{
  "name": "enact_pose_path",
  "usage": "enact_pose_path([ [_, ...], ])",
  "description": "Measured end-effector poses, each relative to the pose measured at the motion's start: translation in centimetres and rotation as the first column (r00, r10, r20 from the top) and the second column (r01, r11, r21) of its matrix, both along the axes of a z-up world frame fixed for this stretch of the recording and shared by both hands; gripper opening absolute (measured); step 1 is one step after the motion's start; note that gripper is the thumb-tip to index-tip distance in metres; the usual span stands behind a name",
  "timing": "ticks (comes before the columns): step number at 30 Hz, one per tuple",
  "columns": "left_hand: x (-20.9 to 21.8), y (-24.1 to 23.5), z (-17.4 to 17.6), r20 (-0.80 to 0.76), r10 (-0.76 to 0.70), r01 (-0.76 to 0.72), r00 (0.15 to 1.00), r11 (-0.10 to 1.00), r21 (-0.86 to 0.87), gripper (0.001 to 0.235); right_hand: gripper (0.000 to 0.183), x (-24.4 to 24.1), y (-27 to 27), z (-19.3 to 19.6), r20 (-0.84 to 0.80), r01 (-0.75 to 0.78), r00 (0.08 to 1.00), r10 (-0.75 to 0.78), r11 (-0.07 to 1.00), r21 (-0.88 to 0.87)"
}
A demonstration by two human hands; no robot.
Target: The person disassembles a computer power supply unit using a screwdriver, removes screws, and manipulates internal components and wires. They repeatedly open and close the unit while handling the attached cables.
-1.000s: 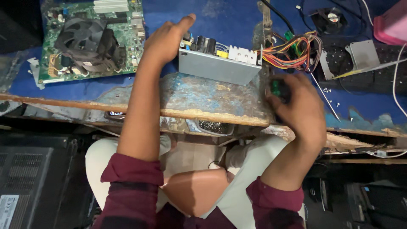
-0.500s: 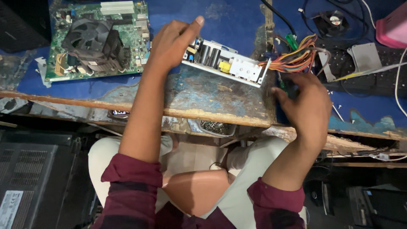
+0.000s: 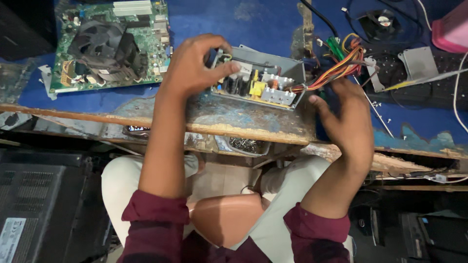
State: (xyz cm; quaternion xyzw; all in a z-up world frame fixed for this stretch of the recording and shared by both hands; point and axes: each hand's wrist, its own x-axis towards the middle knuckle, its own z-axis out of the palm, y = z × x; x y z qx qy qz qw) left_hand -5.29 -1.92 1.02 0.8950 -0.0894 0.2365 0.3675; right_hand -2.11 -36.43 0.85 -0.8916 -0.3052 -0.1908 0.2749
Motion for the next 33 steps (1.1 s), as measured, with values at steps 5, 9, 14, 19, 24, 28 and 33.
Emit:
enact_pose_path([
  [5, -1.8, -0.4, -0.2, 0.151, -0.085, 0.069, 0.985, 0.992, 0.110, 0.054, 0.045, -0.2, -0.4, 0.6, -0.115, -0.096, 0.988, 0.106, 0.991, 0.090],
  [9, -2.5, -1.0, -0.3, 0.151, -0.080, 0.061, 0.985, 0.990, 0.127, 0.062, 0.062, -0.2, 0.0, 0.7, -0.309, -0.143, 0.919, 0.244, 0.938, 0.316],
  [14, -2.7, -1.8, -0.9, 0.240, -0.100, 0.052, 0.966, 0.979, 0.197, 0.074, 0.071, -0.2, 1.3, 0.1, -0.313, -0.029, 0.941, 0.128, 0.952, 0.304],
  [19, -2.6, -2.3, -1.2, 0.202, -0.138, 0.096, 0.970, 0.974, 0.205, 0.086, 0.054, -0.6, 2.5, -0.5, -0.312, 0.065, 0.948, 0.062, 0.922, 0.382],
  [24, -2.7, -2.4, -1.1, 0.118, -0.143, 0.120, 0.983, 0.977, 0.178, 0.089, 0.038, -0.5, 3.1, -1.0, -0.374, 0.107, 0.922, 0.100, 0.863, 0.495],
  [28, -2.8, -2.5, -0.9, 0.096, -0.136, 0.119, 0.986, 0.978, 0.170, 0.086, 0.031, -0.5, 3.2, -1.1, -0.365, 0.119, 0.928, 0.077, 0.866, 0.485],
  [33, -2.8, -2.7, -0.8, 0.127, -0.144, 0.123, 0.981, 0.979, 0.164, 0.083, 0.034, -0.8, 3.2, -1.4, -0.241, 0.032, 0.965, 0.103, 0.866, 0.498],
])
